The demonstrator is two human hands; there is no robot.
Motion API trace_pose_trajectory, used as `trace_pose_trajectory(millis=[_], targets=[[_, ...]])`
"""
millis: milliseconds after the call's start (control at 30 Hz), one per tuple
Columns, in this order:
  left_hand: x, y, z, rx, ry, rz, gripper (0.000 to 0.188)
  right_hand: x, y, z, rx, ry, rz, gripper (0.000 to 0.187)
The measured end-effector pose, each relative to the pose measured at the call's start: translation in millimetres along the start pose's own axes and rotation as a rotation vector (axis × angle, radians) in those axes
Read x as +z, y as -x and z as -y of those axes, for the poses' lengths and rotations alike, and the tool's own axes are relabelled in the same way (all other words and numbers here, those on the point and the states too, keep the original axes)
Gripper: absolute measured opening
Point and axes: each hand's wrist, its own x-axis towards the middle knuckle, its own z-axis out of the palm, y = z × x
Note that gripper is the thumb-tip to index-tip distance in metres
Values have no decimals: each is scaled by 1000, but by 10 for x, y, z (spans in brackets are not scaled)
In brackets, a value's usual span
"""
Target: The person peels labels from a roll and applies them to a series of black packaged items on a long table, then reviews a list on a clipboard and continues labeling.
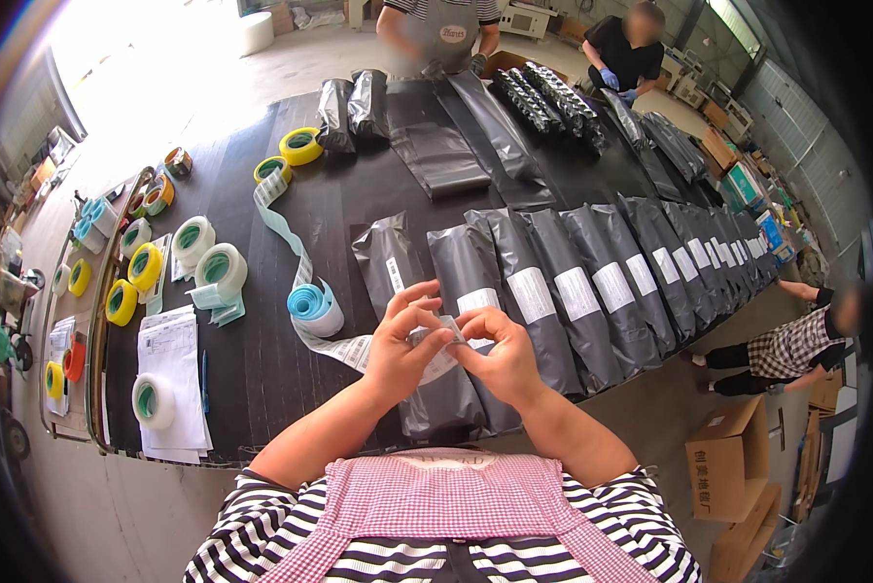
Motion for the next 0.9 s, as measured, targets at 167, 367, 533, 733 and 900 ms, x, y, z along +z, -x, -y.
trace_pose_trajectory(millis=[167,367,533,733,900], targets=[[-26,-22,62,-285,287,77,20,-102,-53,-30,236,-72,81,14],[54,-114,68,-361,29,35,26,-149,-85,-65,308,-281,114,10],[134,-120,281,-439,-213,64,24,-288,-120,-488,375,-174,194,10],[183,-184,371,-436,-418,195,33,-684,-726,-861,333,-339,74,11],[658,-214,691,29,-603,652,21,-604,-1255,-1319,349,-148,233,17]])
